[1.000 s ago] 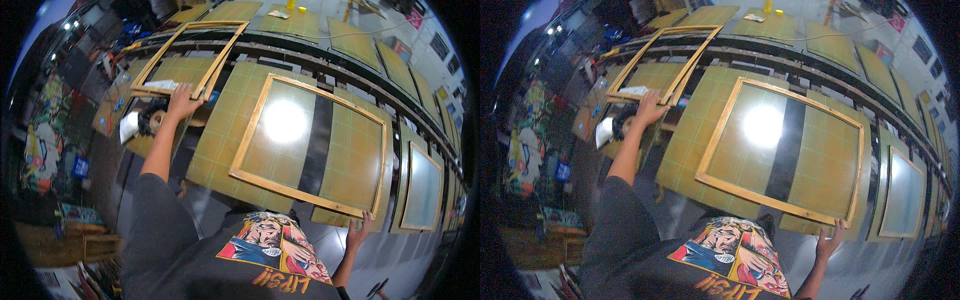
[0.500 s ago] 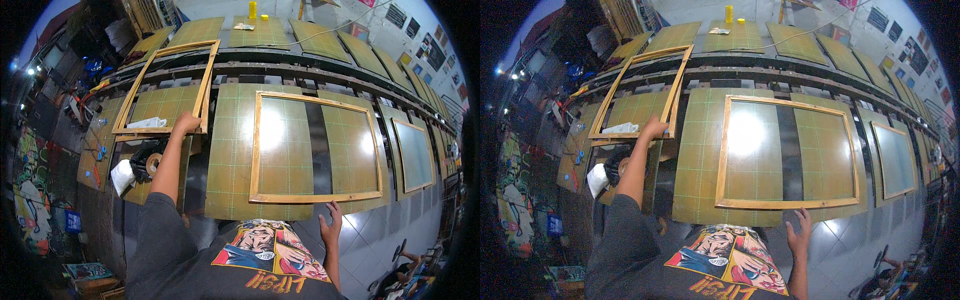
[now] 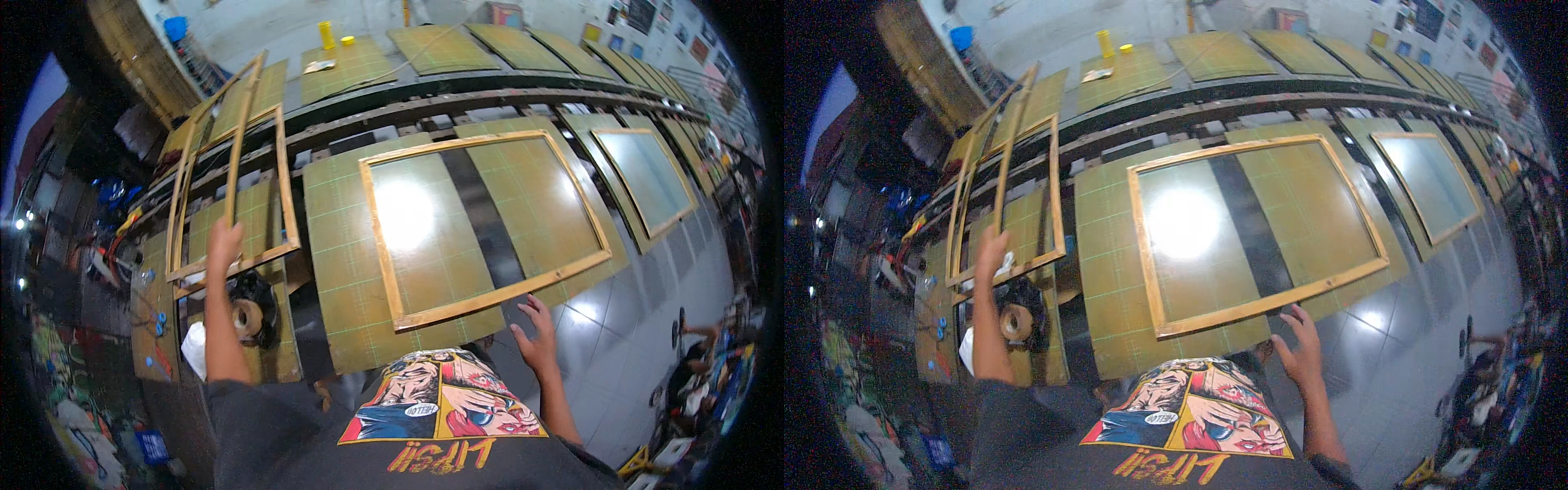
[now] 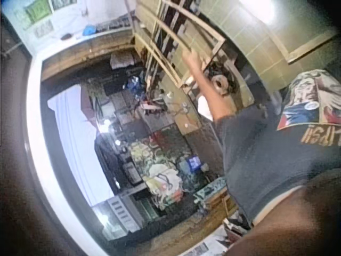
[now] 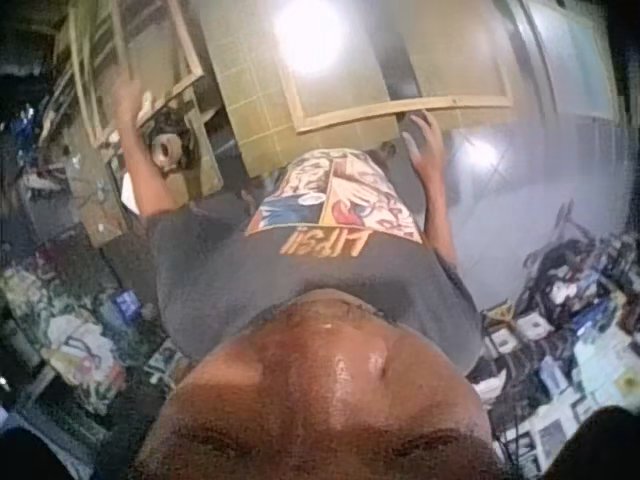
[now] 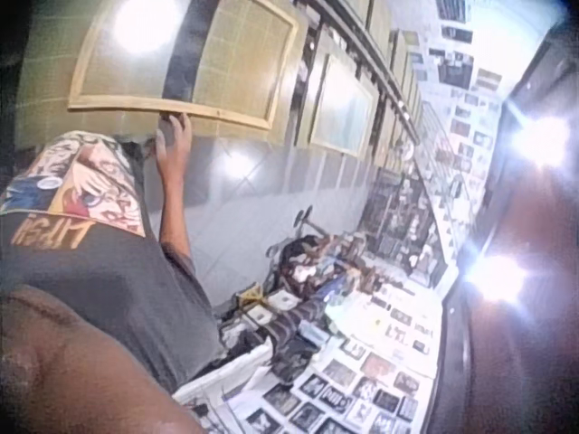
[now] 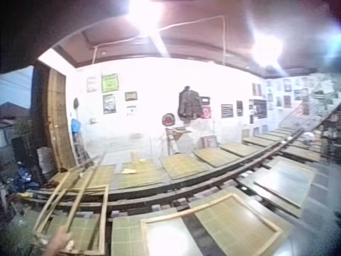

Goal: The person picks up wooden frames, places them on a table, and applies tape to the edges of the mesh by hand.

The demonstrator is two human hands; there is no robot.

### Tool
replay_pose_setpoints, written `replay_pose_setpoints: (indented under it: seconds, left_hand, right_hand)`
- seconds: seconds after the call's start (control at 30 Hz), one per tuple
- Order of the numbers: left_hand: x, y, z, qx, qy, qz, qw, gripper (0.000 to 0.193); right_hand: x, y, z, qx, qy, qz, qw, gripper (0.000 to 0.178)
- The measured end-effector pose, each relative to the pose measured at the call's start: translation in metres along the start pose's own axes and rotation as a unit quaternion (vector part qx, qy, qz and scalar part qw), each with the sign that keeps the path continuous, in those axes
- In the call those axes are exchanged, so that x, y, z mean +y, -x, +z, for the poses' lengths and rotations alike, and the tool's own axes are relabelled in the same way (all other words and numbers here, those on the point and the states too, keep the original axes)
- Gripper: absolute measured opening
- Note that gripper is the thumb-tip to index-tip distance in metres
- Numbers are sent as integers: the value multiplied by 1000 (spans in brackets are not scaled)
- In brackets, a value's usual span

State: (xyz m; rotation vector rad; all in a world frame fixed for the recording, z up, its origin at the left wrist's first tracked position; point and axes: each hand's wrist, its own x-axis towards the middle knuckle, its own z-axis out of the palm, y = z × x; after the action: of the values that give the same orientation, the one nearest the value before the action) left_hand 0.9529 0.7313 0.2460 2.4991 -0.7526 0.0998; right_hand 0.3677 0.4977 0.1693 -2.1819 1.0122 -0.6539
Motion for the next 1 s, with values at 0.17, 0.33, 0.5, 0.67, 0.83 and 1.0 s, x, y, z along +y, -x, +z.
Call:
replay_pose_setpoints:
  seconds: [0.17,0.33,0.5,0.67,0.83,1.0]
  left_hand:
    - [50,74,-74,43,23,123,991,26]
    - [155,145,-94,-6,16,182,983,25]
    - [209,170,-56,-118,-95,310,939,50]
    - [248,186,30,-212,-121,428,870,46]
    - [234,199,107,-267,-131,430,853,45]
    - [219,213,150,-281,-167,420,847,44]
  right_hand:
    - [7,-18,-24,45,-21,-7,999,43]
    - [28,-76,-93,111,-276,38,954,47]
    - [17,-153,-202,145,-515,-82,841,73]
    - [111,-197,-270,184,-542,38,819,60]
    - [220,-201,-233,175,-383,133,897,35]
    - [287,-187,-177,128,-450,153,871,37]
